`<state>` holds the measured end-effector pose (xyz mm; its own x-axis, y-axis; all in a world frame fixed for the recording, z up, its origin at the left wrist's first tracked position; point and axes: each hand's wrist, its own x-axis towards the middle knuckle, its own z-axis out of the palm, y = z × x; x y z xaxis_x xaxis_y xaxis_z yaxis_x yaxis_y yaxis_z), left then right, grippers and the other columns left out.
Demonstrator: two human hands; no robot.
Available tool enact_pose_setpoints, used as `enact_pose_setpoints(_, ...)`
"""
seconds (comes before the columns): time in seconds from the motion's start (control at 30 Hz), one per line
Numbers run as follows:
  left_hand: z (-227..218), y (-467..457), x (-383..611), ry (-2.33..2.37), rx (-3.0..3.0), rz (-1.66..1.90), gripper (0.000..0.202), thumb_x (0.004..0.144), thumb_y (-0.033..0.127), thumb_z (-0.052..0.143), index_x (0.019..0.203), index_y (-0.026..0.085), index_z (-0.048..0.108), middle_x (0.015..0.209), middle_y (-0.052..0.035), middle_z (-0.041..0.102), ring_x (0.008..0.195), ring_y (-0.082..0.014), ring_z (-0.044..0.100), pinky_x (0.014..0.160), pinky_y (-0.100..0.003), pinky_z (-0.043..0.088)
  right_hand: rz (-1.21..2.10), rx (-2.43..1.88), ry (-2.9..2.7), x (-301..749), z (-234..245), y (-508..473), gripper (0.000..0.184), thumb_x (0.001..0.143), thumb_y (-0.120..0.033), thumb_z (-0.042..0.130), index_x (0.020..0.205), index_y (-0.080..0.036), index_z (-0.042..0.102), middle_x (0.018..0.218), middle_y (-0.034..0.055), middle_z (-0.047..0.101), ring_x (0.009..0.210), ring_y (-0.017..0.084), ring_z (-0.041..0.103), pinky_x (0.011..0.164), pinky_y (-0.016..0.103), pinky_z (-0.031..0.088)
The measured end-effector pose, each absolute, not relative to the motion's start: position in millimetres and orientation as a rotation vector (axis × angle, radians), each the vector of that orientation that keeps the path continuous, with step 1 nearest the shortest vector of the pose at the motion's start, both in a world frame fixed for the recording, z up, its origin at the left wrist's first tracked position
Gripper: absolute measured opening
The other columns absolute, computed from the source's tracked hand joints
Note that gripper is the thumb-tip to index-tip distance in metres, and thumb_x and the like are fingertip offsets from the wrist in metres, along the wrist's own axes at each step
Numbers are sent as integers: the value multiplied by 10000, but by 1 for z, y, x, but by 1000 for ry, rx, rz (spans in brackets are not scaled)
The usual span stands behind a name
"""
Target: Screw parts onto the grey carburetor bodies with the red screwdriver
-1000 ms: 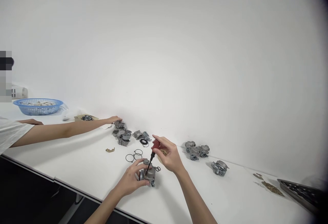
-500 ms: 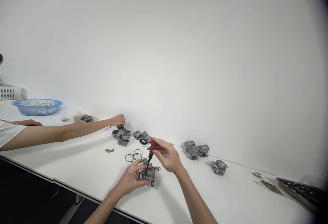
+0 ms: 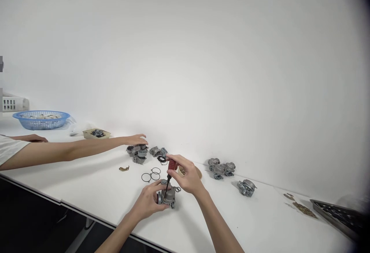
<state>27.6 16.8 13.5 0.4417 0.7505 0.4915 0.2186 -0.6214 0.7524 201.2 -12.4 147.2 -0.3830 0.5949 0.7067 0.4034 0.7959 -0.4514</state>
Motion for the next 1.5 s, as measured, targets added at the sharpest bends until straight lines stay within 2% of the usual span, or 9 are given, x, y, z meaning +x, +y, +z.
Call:
enact_pose_setpoints(0.17,19,14,25,770,2165,1171,475,685,268,793,1157,271,740,1181,-59,674,859,-215,658,738,-304,540,276,-727,-2037,204,149,-14,443,908,-230,616,1347,-287,586,976,62,692,828,184,634,732,327,556)
enact_pose_setpoints(0.33,19,15,24,798,2196,1158,457,689,315,794,1141,266,748,1110,-45,693,807,-206,663,723,-301,548,254,-685,-2106,202,154,-18,435,915,-222,604,1342,-299,581,993,52,696,858,186,637,809,353,548)
enact_pose_setpoints(0.5,13,17,24,878,2207,1145,433,690,321,792,1111,259,713,1398,-76,572,748,-175,652,682,-305,552,152,-772,-2052,201,155,-21,390,880,-230,669,1263,-293,628,915,41,703,791,184,626,714,318,541)
enact_pose_setpoints(0.63,5,18,25,949,2369,1145,422,707,364,808,1088,266,657,1569,-86,381,710,-184,672,662,-330,548,174,-723,-2104,201,155,-22,419,906,-234,620,1320,-287,584,1043,60,696,891,198,655,818,356,552)
enact_pose_setpoints(0.77,-3,22,28,907,2536,1195,382,795,318,745,1157,280,627,1392,-76,590,908,-247,720,689,-294,561,150,-698,-2058,202,151,-23,428,890,-189,634,1303,-293,598,927,33,703,791,174,639,702,314,545)
enact_pose_setpoints(0.9,-7,24,30,822,2626,1295,351,856,266,681,1196,251,599,1224,-66,690,857,-201,738,632,-244,564,128,-625,-2060,204,151,-25,353,876,-181,646,1219,-264,649,975,60,709,835,191,644,739,342,548)
enact_pose_setpoints(1.23,-1,23,29,721,2625,1317,402,822,168,685,1202,243,579,1307,-62,663,929,-205,741,725,-267,612,281,-712,-1990,206,149,-20,318,913,-237,631,1227,-274,667,1090,78,651,922,186,648,803,344,572)
enact_pose_setpoints(1.37,-2,23,29,727,2606,1309,406,817,147,684,1196,250,585,1332,-53,650,964,-204,737,755,-270,616,381,-807,-1931,207,147,-18,314,894,-279,672,1208,-268,677,967,50,641,830,164,655,768,324,586)
enact_pose_setpoints(1.5,-3,23,30,729,2596,1327,416,803,131,687,1191,246,592,1329,-52,651,958,-208,736,774,-281,616,473,-741,-1971,205,147,-19,356,934,-281,605,1289,-272,625,1138,76,640,901,170,668,820,347,593)
